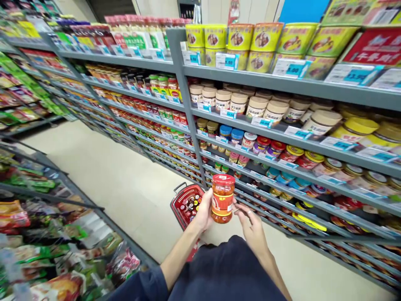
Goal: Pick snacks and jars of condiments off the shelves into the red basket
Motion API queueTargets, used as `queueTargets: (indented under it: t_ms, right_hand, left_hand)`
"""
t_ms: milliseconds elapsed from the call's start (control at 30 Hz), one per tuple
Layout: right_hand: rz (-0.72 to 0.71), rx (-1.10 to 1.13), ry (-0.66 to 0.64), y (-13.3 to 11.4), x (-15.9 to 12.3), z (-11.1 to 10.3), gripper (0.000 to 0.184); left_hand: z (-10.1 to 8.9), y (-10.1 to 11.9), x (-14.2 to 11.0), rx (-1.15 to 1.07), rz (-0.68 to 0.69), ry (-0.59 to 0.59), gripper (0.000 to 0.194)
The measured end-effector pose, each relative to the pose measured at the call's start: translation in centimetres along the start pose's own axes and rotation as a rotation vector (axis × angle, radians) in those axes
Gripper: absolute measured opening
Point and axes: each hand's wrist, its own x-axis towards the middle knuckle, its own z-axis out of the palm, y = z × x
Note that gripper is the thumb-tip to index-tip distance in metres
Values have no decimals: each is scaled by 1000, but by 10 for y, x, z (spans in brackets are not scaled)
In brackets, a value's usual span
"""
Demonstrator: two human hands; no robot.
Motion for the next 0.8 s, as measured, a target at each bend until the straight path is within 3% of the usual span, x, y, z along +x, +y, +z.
queueTargets:
  t_ms: [100,267,400,500,600,800]
  right_hand:
    - [-50,20,-33,2,2,-16,26]
    - [-63,96,-70,1,-5,-34,29]
    - [8,246,49,-7,-16,-38,33]
    - [39,327,203,-17,-22,-32,42]
    - [60,337,274,-25,-26,-17,55]
    - [153,333,445,-24,-40,26,70]
  left_hand:
    - [17,-4,-2,-12,-14,30,78]
    - [27,-13,-1,-32,-68,15,75]
    - [35,-22,5,11,-89,31,59]
    - [38,-34,12,81,-121,32,51]
    - [34,-47,16,140,-136,16,49]
    - [-1,-59,14,99,-221,-59,47]
